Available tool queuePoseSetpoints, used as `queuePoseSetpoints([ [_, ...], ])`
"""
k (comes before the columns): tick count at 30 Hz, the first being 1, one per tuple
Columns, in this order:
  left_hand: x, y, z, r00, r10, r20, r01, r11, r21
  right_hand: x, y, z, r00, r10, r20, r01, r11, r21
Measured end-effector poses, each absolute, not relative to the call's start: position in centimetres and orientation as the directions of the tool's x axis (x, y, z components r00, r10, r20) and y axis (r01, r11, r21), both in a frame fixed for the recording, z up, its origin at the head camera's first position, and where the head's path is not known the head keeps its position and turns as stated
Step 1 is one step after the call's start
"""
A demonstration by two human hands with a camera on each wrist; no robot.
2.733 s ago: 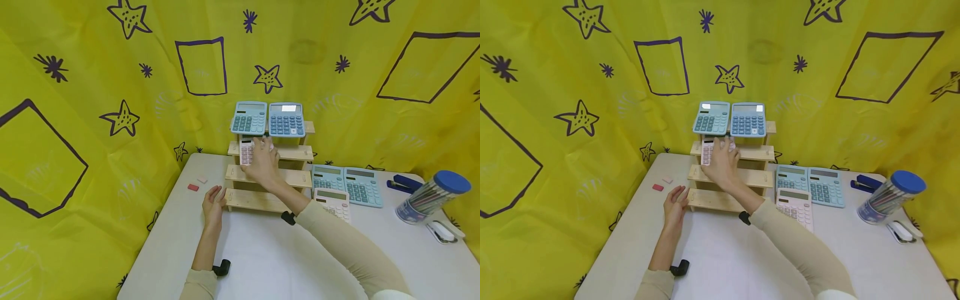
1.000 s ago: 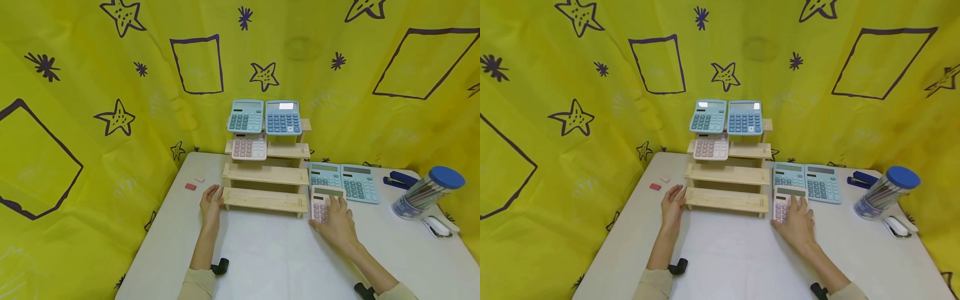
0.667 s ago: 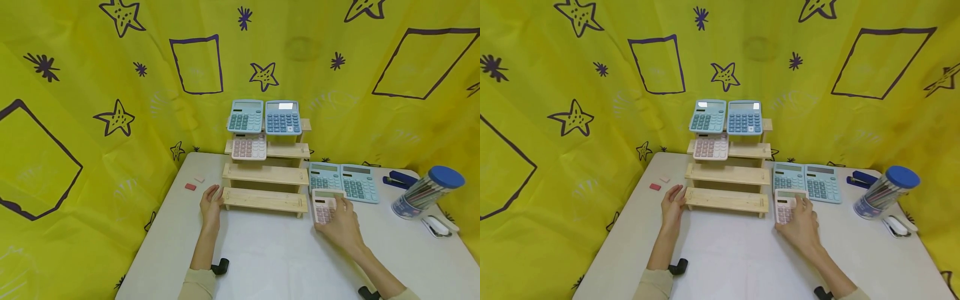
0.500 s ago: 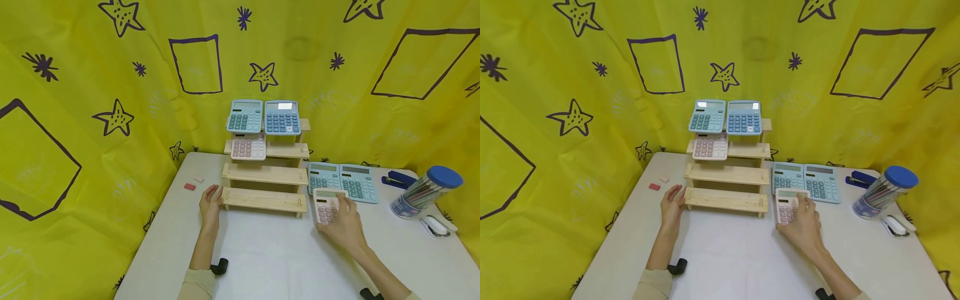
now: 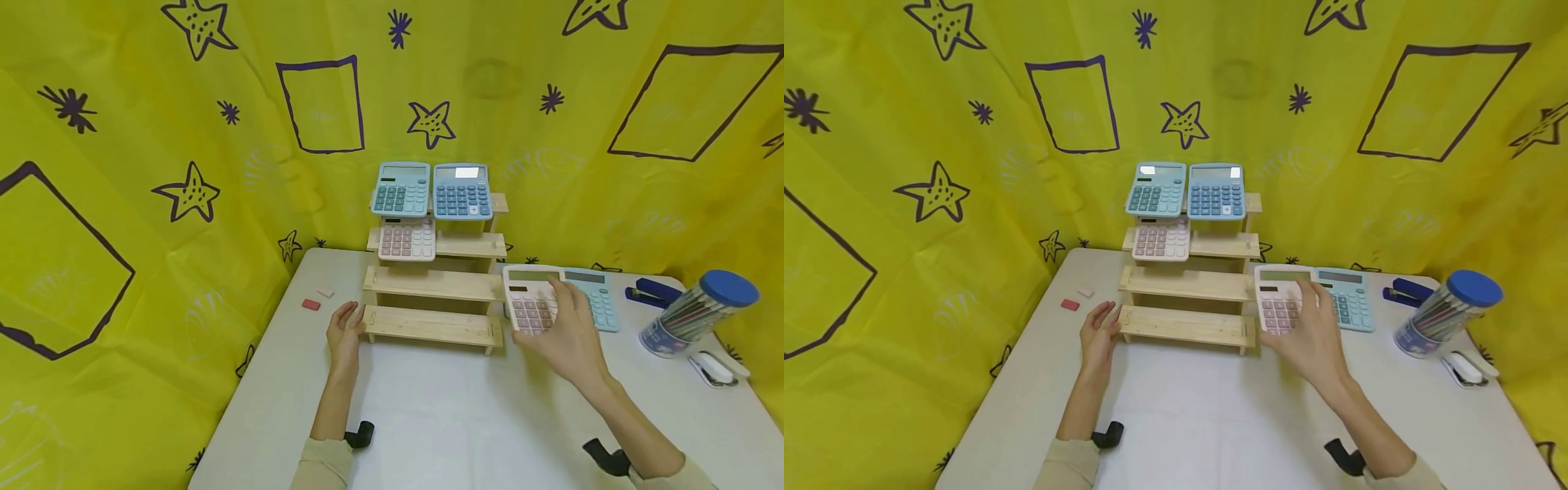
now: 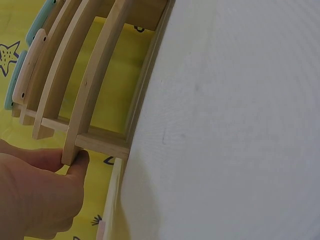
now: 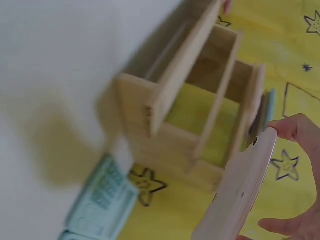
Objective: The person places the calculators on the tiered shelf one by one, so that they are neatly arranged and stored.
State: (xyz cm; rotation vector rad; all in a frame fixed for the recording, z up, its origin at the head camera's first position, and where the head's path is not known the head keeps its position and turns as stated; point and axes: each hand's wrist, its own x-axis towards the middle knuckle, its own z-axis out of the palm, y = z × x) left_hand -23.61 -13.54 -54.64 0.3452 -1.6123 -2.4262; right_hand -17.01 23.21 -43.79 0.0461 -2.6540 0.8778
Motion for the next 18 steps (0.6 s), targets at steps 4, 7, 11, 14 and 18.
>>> queuePoseSetpoints([
  [4,-23.6,-13.4,-54.4,-0.951,-0.3,-0.076,0.05,-0.392,0.919,-18.3,21.5,-41.5,-0.935,0.048,0.351,-0.174,0.8,-0.574],
  [7,-23.6,-13.5,-54.4,-0.951,-0.299,-0.078,0.049,-0.395,0.917,-19.7,19.8,-40.5,-0.939,0.026,0.343,-0.193,0.785,-0.588],
  [11,-23.6,-13.5,-54.5,-0.952,-0.293,-0.084,0.041,-0.396,0.917,-21.7,17.7,-40.2,-0.942,-0.004,0.335,-0.221,0.758,-0.613],
  [14,-23.6,-13.5,-54.6,-0.953,-0.291,-0.083,0.043,-0.402,0.915,-23.3,16.3,-40.2,-0.941,-0.025,0.339,-0.244,0.743,-0.623],
  [18,-23.6,-13.5,-54.6,-0.952,-0.297,-0.08,0.046,-0.394,0.918,-25.4,14.9,-40.5,-0.936,-0.041,0.349,-0.265,0.736,-0.623],
])
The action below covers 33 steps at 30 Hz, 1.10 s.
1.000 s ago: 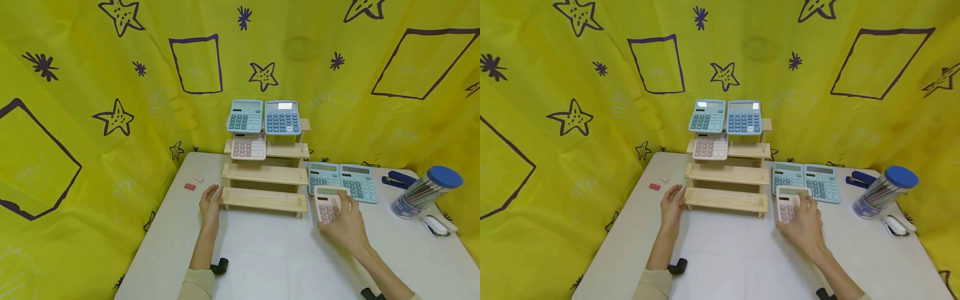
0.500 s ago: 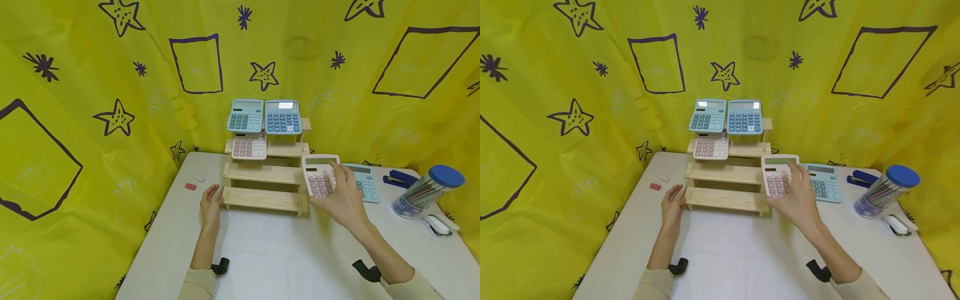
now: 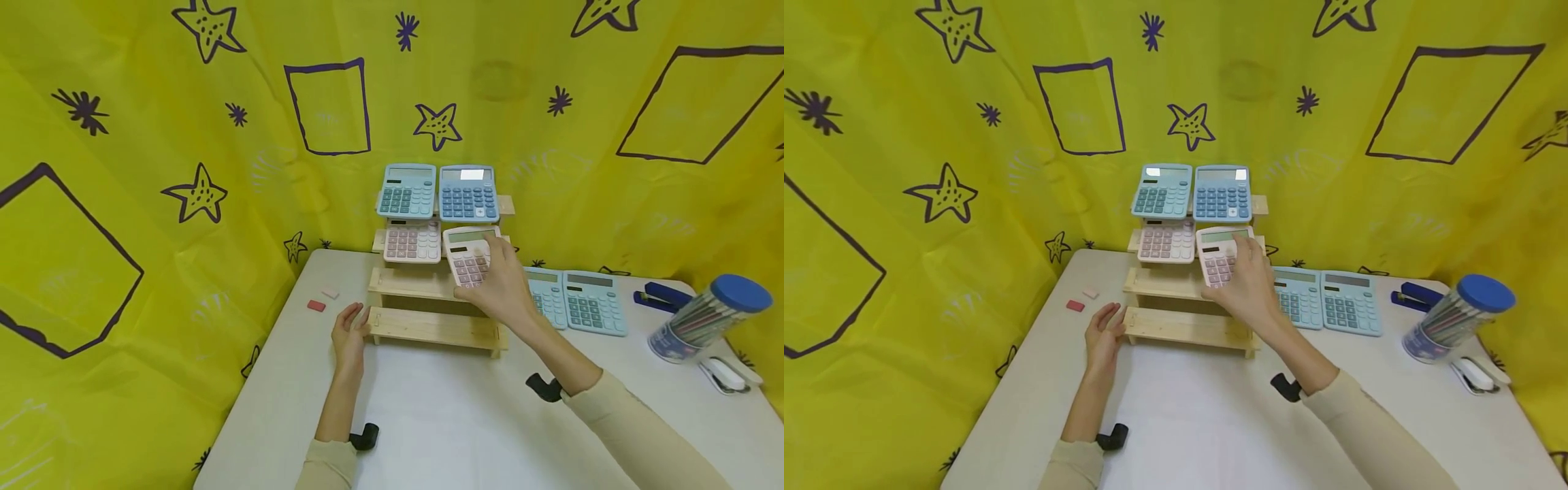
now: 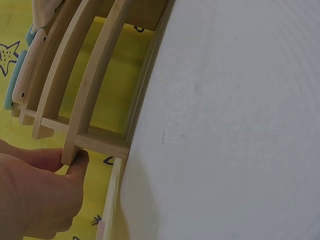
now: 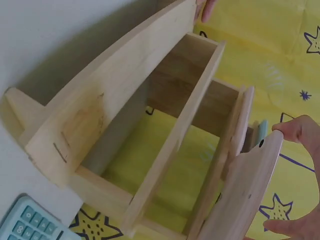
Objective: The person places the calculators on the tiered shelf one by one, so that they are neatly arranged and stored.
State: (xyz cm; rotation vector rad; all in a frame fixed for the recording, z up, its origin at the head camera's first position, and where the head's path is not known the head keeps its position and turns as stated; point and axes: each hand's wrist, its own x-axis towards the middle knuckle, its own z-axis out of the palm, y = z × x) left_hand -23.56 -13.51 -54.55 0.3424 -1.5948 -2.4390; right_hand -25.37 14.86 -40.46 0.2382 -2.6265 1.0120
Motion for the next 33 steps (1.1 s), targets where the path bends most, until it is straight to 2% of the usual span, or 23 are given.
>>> queuePoseSetpoints([
  [10,-23.4,-13.2,-54.6,-0.955,-0.284,-0.089,0.031,-0.392,0.919,-27.9,13.3,-42.1,-0.924,0.011,0.381,-0.221,0.799,-0.559],
  [19,-23.6,-13.1,-54.5,-0.954,-0.29,-0.075,0.047,-0.392,0.919,-28.7,12.5,-42.6,-0.926,-0.002,0.377,-0.148,0.922,-0.359],
  [28,-23.6,-13.3,-54.8,-0.952,-0.299,-0.064,0.053,-0.367,0.929,-30.5,12.5,-43.2,-0.916,-0.033,0.399,-0.178,0.926,-0.334],
  [33,-23.4,-13.5,-54.6,-0.951,-0.3,-0.076,0.042,-0.367,0.929,-30.7,12.5,-43.5,-0.926,-0.018,0.377,-0.166,0.916,-0.364],
])
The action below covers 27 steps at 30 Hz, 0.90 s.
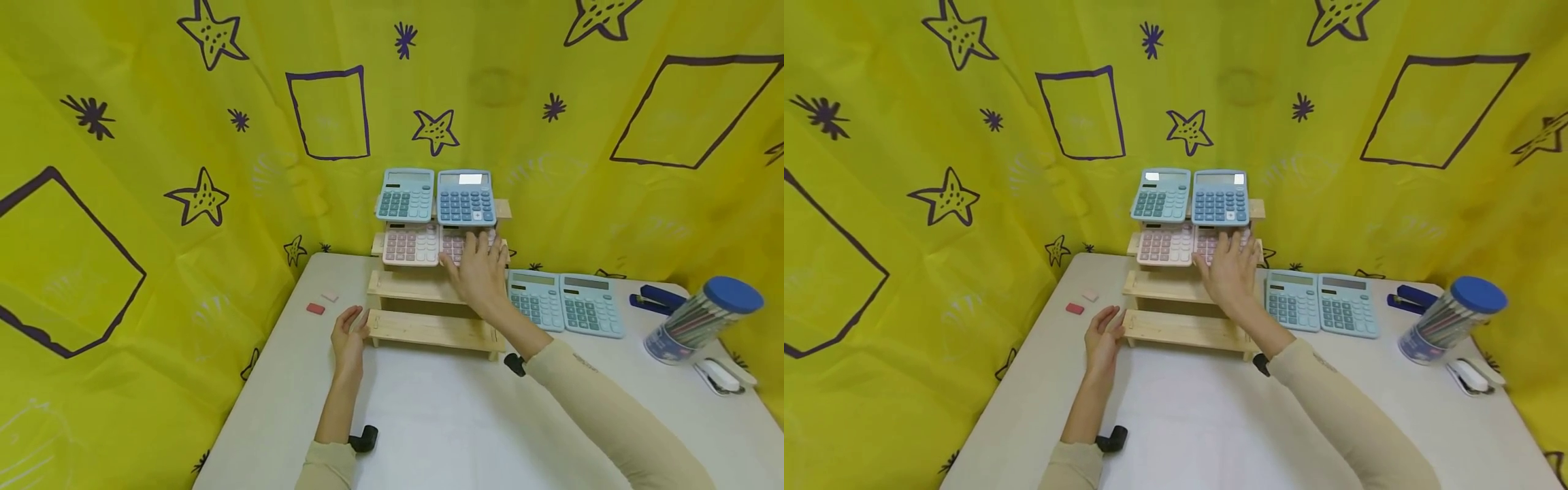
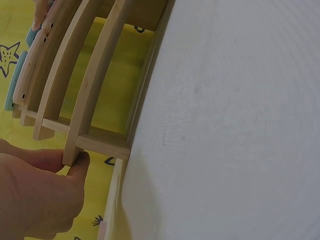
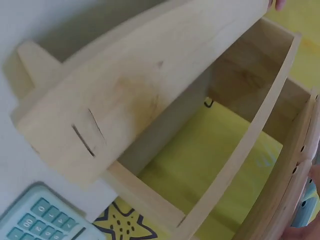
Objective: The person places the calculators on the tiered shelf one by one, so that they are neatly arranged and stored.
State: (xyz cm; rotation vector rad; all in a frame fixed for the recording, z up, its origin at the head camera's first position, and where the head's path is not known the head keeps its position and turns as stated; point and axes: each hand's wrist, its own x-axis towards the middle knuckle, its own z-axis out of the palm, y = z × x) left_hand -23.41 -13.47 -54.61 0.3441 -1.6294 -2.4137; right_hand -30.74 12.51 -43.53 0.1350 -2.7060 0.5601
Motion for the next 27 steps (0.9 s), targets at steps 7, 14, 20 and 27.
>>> queuePoseSetpoints([
  [7,-23.3,-13.3,-54.9,-0.951,-0.297,-0.08,0.037,-0.368,0.929,-27.7,14.3,-44.7,-0.905,-0.021,0.425,-0.223,0.875,-0.43],
  [14,-23.4,-13.5,-54.6,-0.954,-0.293,-0.064,0.044,-0.348,0.936,-25.3,19.8,-46.8,-0.829,-0.02,0.56,-0.325,0.832,-0.451],
  [20,-23.4,-13.5,-54.6,-0.954,-0.294,-0.063,0.047,-0.353,0.934,-24.3,26.6,-49.1,-0.914,0.051,0.403,-0.173,0.849,-0.5],
  [27,-23.4,-13.4,-54.5,-0.955,-0.291,-0.067,0.048,-0.371,0.927,-23.9,33.3,-52.0,-0.962,0.1,0.253,-0.024,0.896,-0.444],
])
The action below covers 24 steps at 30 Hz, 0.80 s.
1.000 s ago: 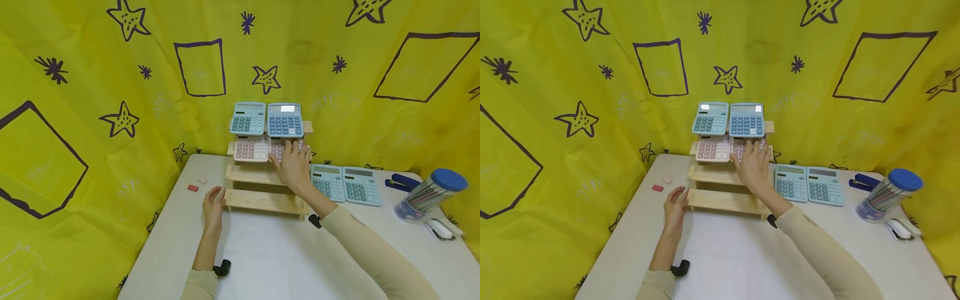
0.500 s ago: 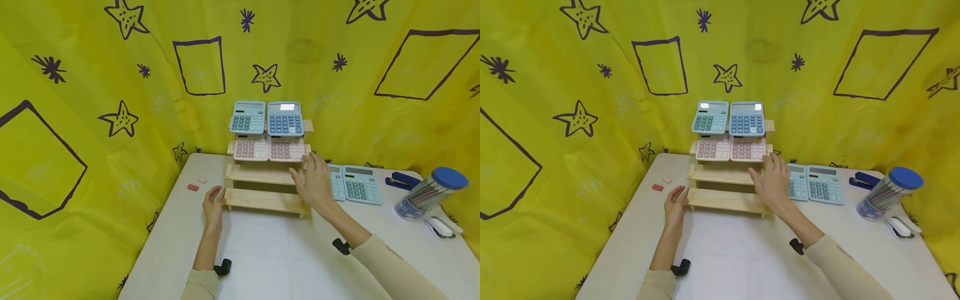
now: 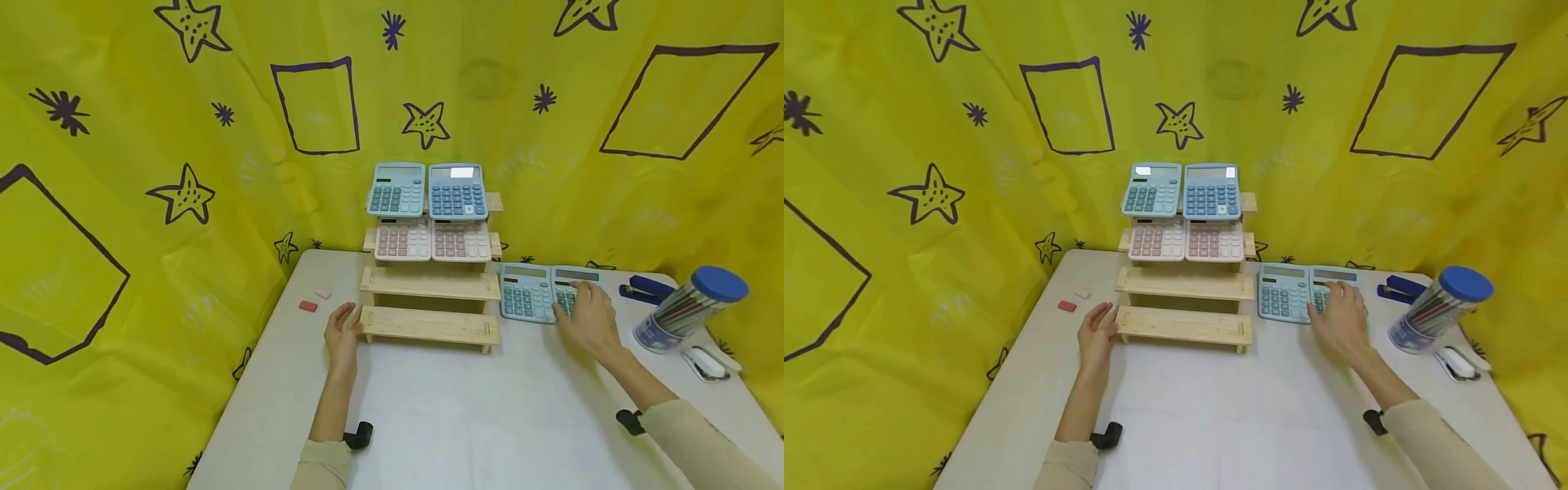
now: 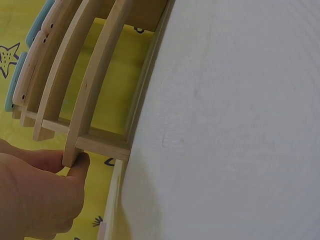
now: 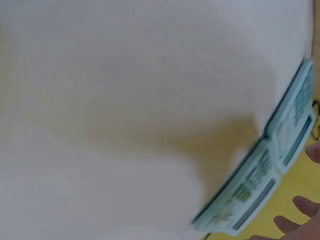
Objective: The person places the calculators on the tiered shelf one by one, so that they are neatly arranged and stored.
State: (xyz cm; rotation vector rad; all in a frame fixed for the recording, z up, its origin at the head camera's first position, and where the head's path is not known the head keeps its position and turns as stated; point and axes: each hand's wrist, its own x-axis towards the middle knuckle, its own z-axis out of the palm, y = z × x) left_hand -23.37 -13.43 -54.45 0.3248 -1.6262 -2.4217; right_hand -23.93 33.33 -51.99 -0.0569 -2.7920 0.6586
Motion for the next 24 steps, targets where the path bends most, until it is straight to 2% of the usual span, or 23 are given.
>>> queuePoseSetpoints([
  [8,-23.4,-13.5,-54.6,-0.951,-0.301,-0.071,0.054,-0.389,0.92,-24.0,36.0,-53.4,-0.986,0.148,0.08,0.1,0.899,-0.427],
  [14,-23.5,-13.4,-54.7,-0.954,-0.291,-0.075,0.045,-0.386,0.921,-24.9,36.7,-54.0,-0.988,0.136,0.073,0.088,0.883,-0.461],
  [24,-23.6,-13.5,-54.9,-0.951,-0.303,-0.067,0.057,-0.381,0.923,-25.6,37.1,-54.2,-0.997,0.071,0.04,0.045,0.894,-0.446],
])
